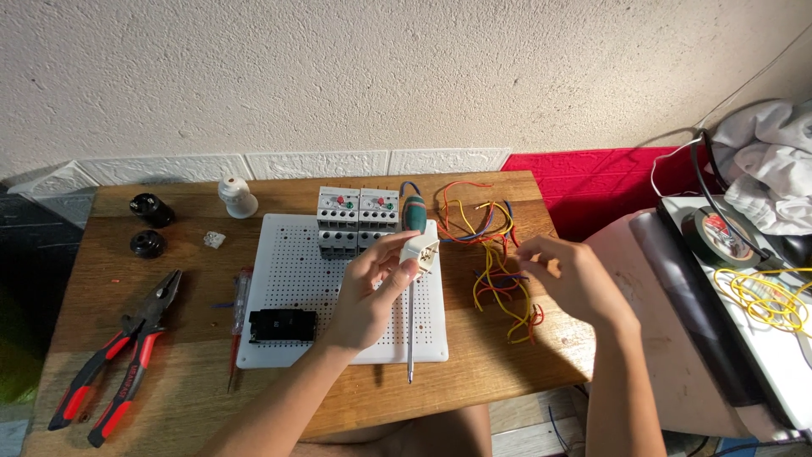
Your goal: Assembling and wiring electrical components on a test board using a screwdriver
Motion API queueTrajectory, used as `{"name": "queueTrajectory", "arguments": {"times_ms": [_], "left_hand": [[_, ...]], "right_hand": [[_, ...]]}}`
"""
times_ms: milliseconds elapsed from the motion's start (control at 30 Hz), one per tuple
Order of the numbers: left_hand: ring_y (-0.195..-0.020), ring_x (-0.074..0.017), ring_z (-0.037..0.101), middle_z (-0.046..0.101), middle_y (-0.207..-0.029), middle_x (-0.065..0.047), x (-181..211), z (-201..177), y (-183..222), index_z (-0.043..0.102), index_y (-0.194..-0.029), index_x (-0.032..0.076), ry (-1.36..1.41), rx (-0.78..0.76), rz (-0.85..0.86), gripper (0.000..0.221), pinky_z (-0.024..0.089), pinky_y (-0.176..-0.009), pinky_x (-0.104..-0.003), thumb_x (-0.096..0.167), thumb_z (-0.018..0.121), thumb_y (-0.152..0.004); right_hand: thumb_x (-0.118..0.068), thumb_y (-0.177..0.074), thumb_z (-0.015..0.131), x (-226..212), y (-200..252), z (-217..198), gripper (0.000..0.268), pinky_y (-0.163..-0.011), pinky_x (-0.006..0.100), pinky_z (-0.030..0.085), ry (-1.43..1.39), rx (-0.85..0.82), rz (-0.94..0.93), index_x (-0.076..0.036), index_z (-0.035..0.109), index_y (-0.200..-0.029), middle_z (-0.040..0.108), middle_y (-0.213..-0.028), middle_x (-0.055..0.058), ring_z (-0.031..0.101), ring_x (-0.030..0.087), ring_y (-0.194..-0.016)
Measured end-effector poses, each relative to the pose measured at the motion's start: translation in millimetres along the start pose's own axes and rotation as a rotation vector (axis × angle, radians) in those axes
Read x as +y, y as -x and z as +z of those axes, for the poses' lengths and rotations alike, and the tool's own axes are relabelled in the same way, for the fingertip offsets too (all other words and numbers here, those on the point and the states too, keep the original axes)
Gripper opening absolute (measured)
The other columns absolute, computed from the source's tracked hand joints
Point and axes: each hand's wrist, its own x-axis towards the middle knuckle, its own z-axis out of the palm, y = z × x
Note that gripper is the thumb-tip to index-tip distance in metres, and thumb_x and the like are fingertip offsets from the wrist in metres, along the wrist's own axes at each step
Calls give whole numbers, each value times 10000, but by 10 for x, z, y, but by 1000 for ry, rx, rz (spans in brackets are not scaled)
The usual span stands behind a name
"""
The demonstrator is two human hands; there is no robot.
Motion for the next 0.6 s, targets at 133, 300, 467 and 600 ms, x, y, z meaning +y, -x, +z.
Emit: {"name": "queueTrajectory", "arguments": {"times_ms": [133, 300, 467, 600], "left_hand": [[-841, -198, 613, 664, -998, -171, 18, 4, 1, 582, -1387, 5, 4, 1, -9, 460, 497, -745, -355, 293, 571, -1028], [-821, -210, 620, 667, -984, -179, 7, 3, -5, 582, -1382, -3, -16, -7, 16, 447, 502, -731, -359, 276, 561, -1034], [-836, -230, 640, 673, -1002, -190, 23, 1, -7, 581, -1381, -5, -7, -5, 15, 452, 506, -741, -369, 281, 566, -1031], [-851, -241, 657, 673, -1008, -200, -14, 4, -8, 572, -1385, -13, -3, -8, 17, 462, 521, -748, -376, 289, 559, -1036]], "right_hand": [[-106, -883, 739, 22, -15, -97, 191, -733, 392, 541, 69, 11, 40, -166, 774, -1061, 770, -833, 93, 691, 263, -766], [-117, -828, 773, 16, 41, -60, 210, -756, 424, 571, 82, -92, -34, -171, 782, -1031, 814, -887, 86, 733, 282, -831], [-145, -824, 782, -131, 93, 53, 207, -754, 440, 571, 128, -158, -53, -190, 782, -1026, 786, -859, 76, 733, 299, -817], [-124, -854, 742, -195, 114, 58, 159, -720, 413, 564, 120, -151, -48, -170, 785, -1000, 794, -867, 59, 707, 261, -784]]}}
